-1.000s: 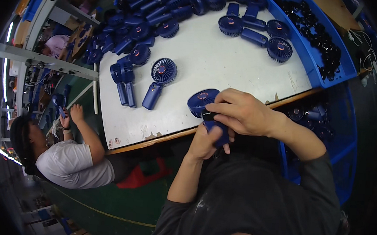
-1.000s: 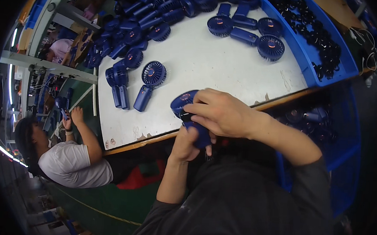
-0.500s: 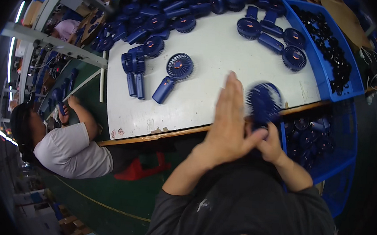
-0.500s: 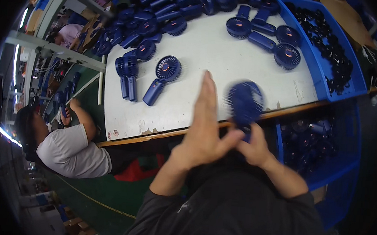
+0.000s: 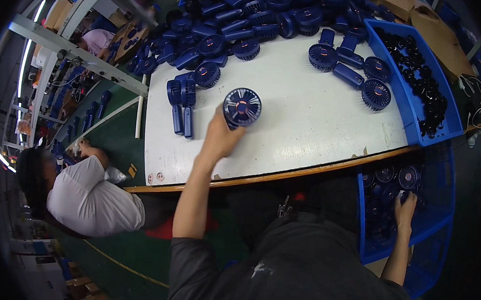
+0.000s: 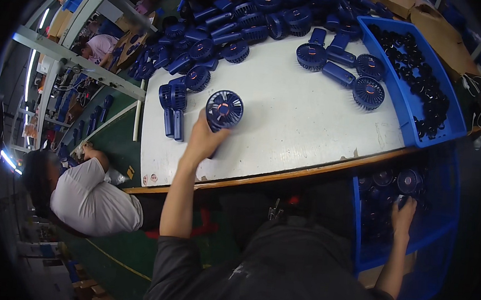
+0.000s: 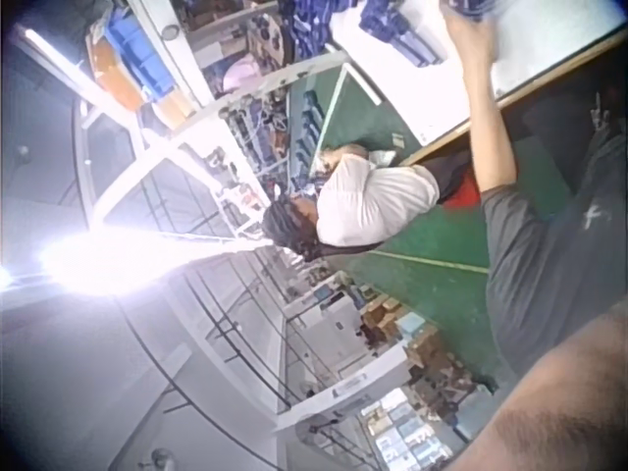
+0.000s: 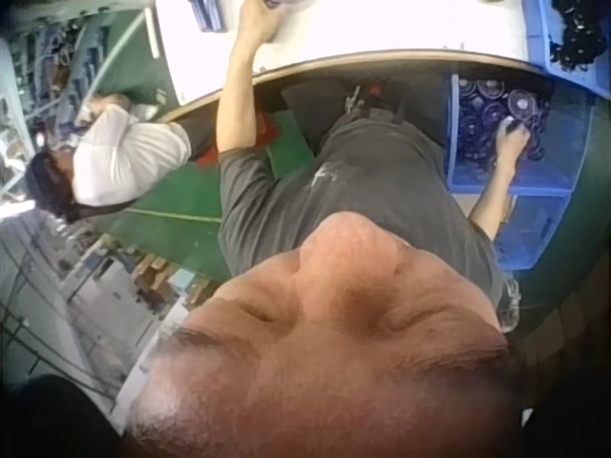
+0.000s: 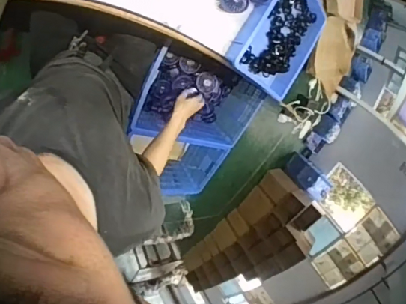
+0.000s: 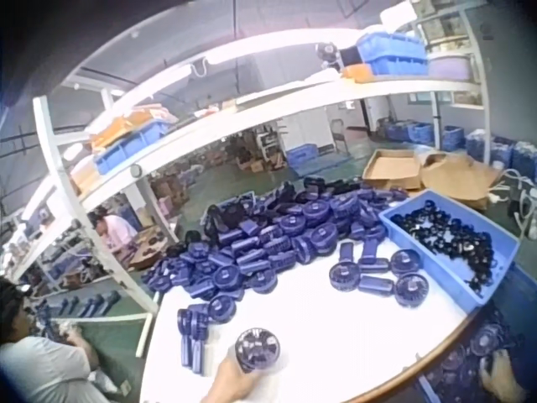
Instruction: Assembling handheld blue electric fans on a production line.
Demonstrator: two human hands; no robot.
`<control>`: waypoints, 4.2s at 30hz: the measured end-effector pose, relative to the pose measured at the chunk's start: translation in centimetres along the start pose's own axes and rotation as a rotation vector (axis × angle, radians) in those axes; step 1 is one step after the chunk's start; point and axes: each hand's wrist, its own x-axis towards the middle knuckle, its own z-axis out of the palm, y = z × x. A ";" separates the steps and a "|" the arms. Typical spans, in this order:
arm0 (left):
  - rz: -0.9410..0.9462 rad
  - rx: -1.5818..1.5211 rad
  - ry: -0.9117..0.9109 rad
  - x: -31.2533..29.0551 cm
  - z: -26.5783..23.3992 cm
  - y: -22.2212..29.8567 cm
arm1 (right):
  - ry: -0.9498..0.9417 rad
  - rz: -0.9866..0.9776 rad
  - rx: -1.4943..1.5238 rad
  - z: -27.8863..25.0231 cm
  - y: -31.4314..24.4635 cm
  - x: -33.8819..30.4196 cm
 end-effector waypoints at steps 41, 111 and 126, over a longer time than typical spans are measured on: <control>-0.244 -1.107 -0.336 -9.3 12.0 11.4 | -0.256 -0.192 0.255 -14.8 -21.8 29.2; -0.206 -0.786 0.351 -5.1 -2.7 -1.2 | 0.008 -0.093 0.370 -4.7 -11.2 -0.1; -0.216 -1.729 -0.691 -9.2 12.0 11.3 | -0.630 -1.045 0.345 -13.3 -36.2 1.0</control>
